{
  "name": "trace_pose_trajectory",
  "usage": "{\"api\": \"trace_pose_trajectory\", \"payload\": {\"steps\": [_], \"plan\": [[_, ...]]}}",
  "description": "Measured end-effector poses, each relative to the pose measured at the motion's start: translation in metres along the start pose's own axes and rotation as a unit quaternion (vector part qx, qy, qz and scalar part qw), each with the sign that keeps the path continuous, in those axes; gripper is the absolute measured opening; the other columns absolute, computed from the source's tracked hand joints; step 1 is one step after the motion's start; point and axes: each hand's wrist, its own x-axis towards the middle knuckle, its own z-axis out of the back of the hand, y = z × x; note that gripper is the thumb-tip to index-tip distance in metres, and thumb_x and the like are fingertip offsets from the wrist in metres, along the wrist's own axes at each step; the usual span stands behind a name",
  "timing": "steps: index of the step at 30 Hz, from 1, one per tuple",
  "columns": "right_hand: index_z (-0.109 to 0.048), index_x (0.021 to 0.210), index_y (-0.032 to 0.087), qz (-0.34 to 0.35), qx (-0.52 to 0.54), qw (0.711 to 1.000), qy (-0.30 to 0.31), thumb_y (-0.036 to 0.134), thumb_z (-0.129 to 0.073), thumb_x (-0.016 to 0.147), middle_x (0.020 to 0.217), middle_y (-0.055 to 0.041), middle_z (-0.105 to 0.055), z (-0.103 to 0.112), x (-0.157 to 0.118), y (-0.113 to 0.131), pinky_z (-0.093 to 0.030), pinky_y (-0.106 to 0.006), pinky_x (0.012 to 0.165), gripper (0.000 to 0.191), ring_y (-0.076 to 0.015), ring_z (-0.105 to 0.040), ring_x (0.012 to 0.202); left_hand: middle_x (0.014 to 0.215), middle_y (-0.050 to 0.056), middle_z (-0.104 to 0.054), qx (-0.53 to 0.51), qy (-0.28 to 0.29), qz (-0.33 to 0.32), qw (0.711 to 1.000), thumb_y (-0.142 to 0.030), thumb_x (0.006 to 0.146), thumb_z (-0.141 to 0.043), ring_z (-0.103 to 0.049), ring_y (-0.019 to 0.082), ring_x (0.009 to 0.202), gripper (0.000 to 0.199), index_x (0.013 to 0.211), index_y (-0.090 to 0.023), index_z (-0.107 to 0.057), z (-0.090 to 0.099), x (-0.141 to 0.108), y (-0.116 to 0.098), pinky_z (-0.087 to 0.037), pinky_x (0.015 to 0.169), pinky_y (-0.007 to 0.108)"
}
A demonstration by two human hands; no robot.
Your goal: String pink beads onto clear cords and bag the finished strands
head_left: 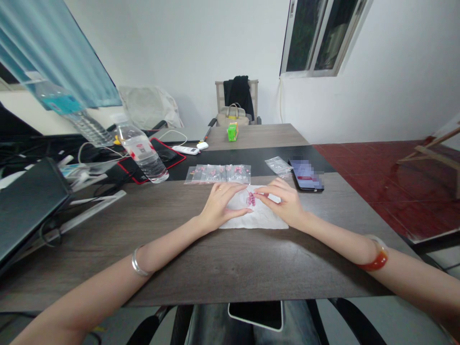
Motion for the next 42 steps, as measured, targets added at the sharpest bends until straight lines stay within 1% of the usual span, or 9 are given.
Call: {"api": "trace_pose_trajectory", "payload": {"steps": [3,6,14,18,22,26,30,36,42], "plan": [[-0.073,0.09,0.023,0.048,0.019,0.999,0.019,0.026,-0.06,0.091,0.076,-0.0025,-0.072,-0.003,0.0,0.001,-0.045,-0.031,0.065,0.014,-0.0156,-0.058,0.068,0.118,0.01,-0.068,0.003,0.005,-0.014,1.0,-0.057,0.082,-0.063,-0.062,0.024,0.107,0.057,0.124,-0.02,-0.055,-0.001,0.0,-0.002,-0.036,0.094,0.038],[-0.074,0.089,0.022,0.049,0.023,0.998,0.031,0.028,-0.06,0.091,0.071,-0.0022,-0.07,-0.007,0.0,0.001,-0.044,-0.031,0.063,0.015,-0.0154,-0.056,0.065,0.118,0.009,-0.068,0.002,0.003,-0.029,1.0,-0.057,0.081,-0.063,-0.061,0.024,0.107,0.056,0.123,-0.02,-0.056,-0.001,0.0,-0.004,-0.036,0.094,0.037],[-0.065,0.085,0.02,-0.033,0.054,0.998,0.024,0.033,-0.066,0.085,0.073,-0.001,-0.066,-0.007,0.0,0.01,-0.044,-0.033,0.07,0.013,-0.0166,-0.057,0.071,0.113,0.01,-0.069,0.01,-0.037,-0.054,0.998,-0.055,0.087,-0.056,-0.063,0.022,0.102,0.05,0.122,-0.019,-0.055,0.0,0.002,-0.007,-0.035,0.09,0.035],[-0.057,0.077,0.021,-0.094,0.047,0.993,0.049,0.04,-0.07,0.08,0.074,-0.0004,-0.062,-0.009,-0.001,0.013,-0.042,-0.032,0.071,0.023,-0.0177,-0.054,0.074,0.111,0.01,-0.07,0.027,-0.065,-0.047,0.996,-0.054,0.091,-0.051,-0.064,0.021,0.099,0.046,0.12,-0.019,-0.056,0.0,0.001,-0.007,-0.034,0.088,0.035],[-0.055,0.074,0.021,-0.109,0.027,0.991,0.07,0.042,-0.069,0.08,0.075,-0.0007,-0.062,-0.012,-0.002,0.014,-0.039,-0.034,0.074,0.026,-0.0188,-0.052,0.077,0.11,0.009,-0.071,0.037,-0.072,-0.037,0.996,-0.057,0.091,-0.049,-0.064,0.022,0.097,0.049,0.121,-0.019,-0.057,0.0,0.0,-0.007,-0.033,0.089,0.036],[-0.054,0.073,0.021,-0.151,0.05,0.986,0.049,0.041,-0.073,0.076,0.075,-0.0003,-0.062,-0.015,-0.003,0.017,-0.04,-0.035,0.076,0.027,-0.0198,-0.053,0.079,0.108,0.009,-0.071,0.032,-0.096,-0.022,0.995,-0.059,0.089,-0.052,-0.064,0.022,0.096,0.052,0.122,-0.019,-0.055,-0.003,-0.001,-0.007,-0.033,0.087,0.035],[-0.06,0.076,0.021,-0.201,0.117,0.972,0.031,0.036,-0.071,0.079,0.08,-0.0012,-0.066,-0.021,-0.003,0.02,-0.043,-0.034,0.078,0.018,-0.0189,-0.059,0.081,0.103,0.008,-0.071,0.022,-0.121,0.015,0.992,-0.06,0.088,-0.052,-0.064,0.022,0.092,0.053,0.121,-0.019,-0.056,-0.008,0.001,-0.01,-0.036,0.084,0.034],[-0.066,0.073,0.022,-0.258,0.158,0.953,-0.003,0.034,-0.07,0.078,0.076,-0.0006,-0.069,-0.028,-0.007,0.024,-0.046,-0.034,0.075,0.014,-0.0182,-0.062,0.076,0.099,0.006,-0.071,0.025,-0.14,0.04,0.989,-0.051,0.086,-0.061,-0.064,0.021,0.088,0.046,0.12,-0.02,-0.057,-0.01,0.003,-0.015,-0.037,0.082,0.034],[-0.063,0.07,0.021,-0.282,0.201,0.938,-0.028,0.034,-0.069,0.077,0.072,-0.0006,-0.067,-0.029,-0.006,0.025,-0.048,-0.033,0.071,0.016,-0.0167,-0.061,0.071,0.106,0.007,-0.069,0.018,-0.126,0.047,0.991,-0.044,0.081,-0.069,-0.062,0.021,0.092,0.054,0.128,-0.022,-0.054,-0.012,0.001,-0.015,-0.037,0.082,0.035]]}}
